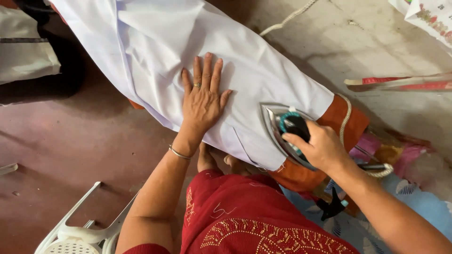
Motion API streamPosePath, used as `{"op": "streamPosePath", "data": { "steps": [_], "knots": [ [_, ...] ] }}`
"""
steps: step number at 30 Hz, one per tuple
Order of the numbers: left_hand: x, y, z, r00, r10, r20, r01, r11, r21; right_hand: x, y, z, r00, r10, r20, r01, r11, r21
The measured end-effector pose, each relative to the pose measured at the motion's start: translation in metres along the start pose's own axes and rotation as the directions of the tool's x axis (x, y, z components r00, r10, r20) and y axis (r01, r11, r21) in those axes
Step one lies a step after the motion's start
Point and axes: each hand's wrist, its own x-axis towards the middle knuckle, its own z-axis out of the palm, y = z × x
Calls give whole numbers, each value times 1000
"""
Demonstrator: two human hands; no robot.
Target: A person is ironing a white shirt on an ironing board using a steam iron.
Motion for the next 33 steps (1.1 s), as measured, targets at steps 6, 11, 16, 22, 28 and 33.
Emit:
{"op": "streamPosePath", "data": {
  "steps": [6, 11, 16, 22, 28, 33],
  "knots": [
    [0, -5, 8, 993, 39, -115, -30, 996, 86, 49, -81, -18, 998, -40, 40, 35, 992, 121],
    [-6, -3, -3, 997, -1, -79, 1, 1000, -1, 39, -72, -20, 990, -87, 109, 69, 985, 159],
    [-2, -6, 11, 999, -14, -46, 13, 999, -39, -7, -2, -10, 1000, 9, -16, -8, 997, 82],
    [8, -2, 9, 998, -17, -57, 16, 999, -33, 35, -36, -13, 997, -39, -64, 45, 996, 83],
    [5, 15, -3, 998, -58, -39, 58, 998, 2, 52, -50, -6, 989, -110, -99, 120, 987, 103],
    [4, 68, 8, 993, 58, -104, -63, 997, -42, -1, -3, -20, 998, -38, -46, 42, 995, 95]
  ]
}}
